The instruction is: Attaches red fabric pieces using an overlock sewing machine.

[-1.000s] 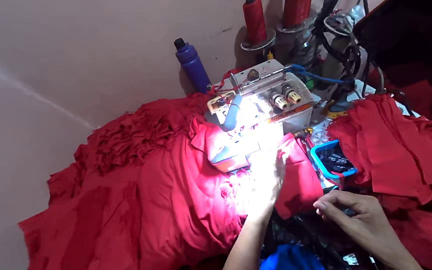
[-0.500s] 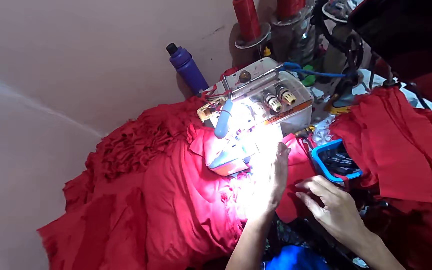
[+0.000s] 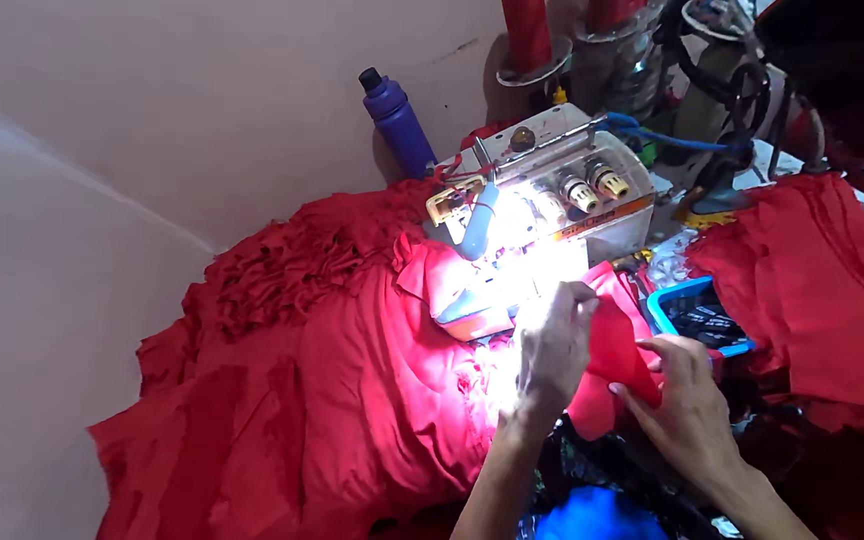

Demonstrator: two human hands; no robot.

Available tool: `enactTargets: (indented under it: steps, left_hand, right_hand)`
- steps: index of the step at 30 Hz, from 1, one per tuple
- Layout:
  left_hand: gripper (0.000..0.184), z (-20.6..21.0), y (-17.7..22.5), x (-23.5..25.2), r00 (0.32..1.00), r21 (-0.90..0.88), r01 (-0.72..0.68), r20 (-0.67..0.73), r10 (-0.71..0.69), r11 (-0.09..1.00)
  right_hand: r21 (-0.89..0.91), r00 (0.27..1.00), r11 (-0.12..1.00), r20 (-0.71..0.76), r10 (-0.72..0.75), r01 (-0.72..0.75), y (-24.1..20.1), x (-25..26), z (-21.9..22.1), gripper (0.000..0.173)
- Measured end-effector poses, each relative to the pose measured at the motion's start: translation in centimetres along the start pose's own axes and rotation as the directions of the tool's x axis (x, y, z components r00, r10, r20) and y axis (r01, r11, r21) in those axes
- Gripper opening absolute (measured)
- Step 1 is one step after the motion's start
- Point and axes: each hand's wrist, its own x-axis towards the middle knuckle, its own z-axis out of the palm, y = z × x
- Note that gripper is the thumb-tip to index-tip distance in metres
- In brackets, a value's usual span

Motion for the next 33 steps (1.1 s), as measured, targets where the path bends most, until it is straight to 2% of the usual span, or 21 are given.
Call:
enactTargets:
  steps: [2,5,8,11,15,17,18,20,23,25,26,28,29,30,31,32,33]
  left_hand:
    - [0.01,-1.7,0.4,-0.7,0.987,-0.023,-0.159,0.021,0.16,0.987]
    - [0.017,-4.4,1.2,-1.9,0.963,0.053,-0.269,0.03,0.268,0.962]
    - [0.021,-8.2,0.9,-3.2,0.973,0.092,-0.23,-0.01,0.232,0.969]
    - [0.02,-11.9,-1.0,-4.7,0.978,0.043,-0.172,-0.115,0.175,0.984]
    - [0.016,-15.3,-4.5,-6.7,0.982,0.044,-0.025,-0.188,0.033,0.999]
    - [0.014,-16.0,-6.6,-7.5,0.962,-0.012,0.094,-0.256,-0.094,0.996]
    - [0.013,-16.2,-7.5,-7.7,0.937,-0.062,0.168,-0.3,-0.179,0.984]
    - [0.014,-16.8,-9.0,-8.0,0.868,-0.207,0.261,-0.378,-0.323,0.943]
    - [0.019,-17.7,-10.4,-8.4,0.762,-0.469,0.25,-0.444,-0.471,0.847]
    - [0.025,-17.8,-11.1,-9.5,0.688,-0.569,0.259,-0.458,-0.562,0.781]
    - [0.029,-17.6,-11.4,-10.4,0.647,-0.58,0.299,-0.461,-0.607,0.758]
    - [0.03,-16.8,-11.9,-12.1,0.525,-0.516,0.47,-0.489,-0.697,0.716]
    - [0.029,-16.4,-11.7,-12.9,0.496,-0.46,0.551,-0.492,-0.716,0.697]
    - [0.025,-15.9,-11.4,-13.6,0.519,-0.413,0.568,-0.491,-0.7,0.712]
    - [0.019,-15.3,-11.4,-14.2,0.572,-0.358,0.534,-0.515,-0.639,0.766]
    - [0.015,-14.6,-11.1,-14.6,0.636,-0.309,0.468,-0.532,-0.558,0.828]
    - [0.017,-14.2,-10.6,-14.6,0.693,-0.282,0.394,-0.534,-0.484,0.875]
  right_hand:
    - [-0.052,0.998,0.997,-0.023,-0.057,0.056,0.1,0.1,0.2,0.059]
    - [-0.008,0.989,0.99,0.05,-0.142,0.143,0.5,0.1,-0.1,0.039]
    - [0.19,0.953,0.961,0.189,-0.237,0.201,0.4,-0.6,-1.3,0.034]
    - [0.477,0.892,0.859,0.283,-0.352,0.188,0.1,-1.2,-2.6,0.029]
    - [0.711,0.883,0.7,0.29,-0.369,0.059,-1.4,-0.3,-3.5,0.02]
    - [0.737,0.922,0.675,0.234,-0.308,0.039,-2.7,0.6,-2.6,0.014]
    - [0.737,0.949,0.676,0.191,-0.251,0.031,-3.6,1.0,-2.0,0.011]
    - [0.784,0.979,0.621,0.114,-0.166,0.014,-5.7,1.8,-0.6,0.015]
    - [0.867,0.965,0.493,0.063,-0.254,0.073,-8.8,2.6,0.9,0.019]
    - [0.864,0.904,0.488,0.108,-0.415,0.12,-10.0,2.2,2.0,0.01]
    - [0.84,0.852,0.517,0.145,-0.504,0.163,-10.2,1.6,2.8,0.012]
    - [0.727,0.715,0.612,0.245,-0.655,0.312,-9.9,0.0,4.5,0.023]
    - [0.661,0.64,0.646,0.316,-0.701,0.381,-9.9,-0.9,5.1,0.027]
    - [0.618,0.569,0.662,0.387,-0.726,0.424,-10.0,-1.5,5.4,0.03]
    - [0.601,0.515,0.666,0.437,-0.737,0.442,-10.2,-1.8,5.7,0.03]
    - [0.599,0.49,0.661,0.453,-0.745,0.452,-10.6,-1.8,6.0,0.029]
    - [0.605,0.498,0.656,0.439,-0.748,0.451,-11.0,-1.6,6.5,0.03]
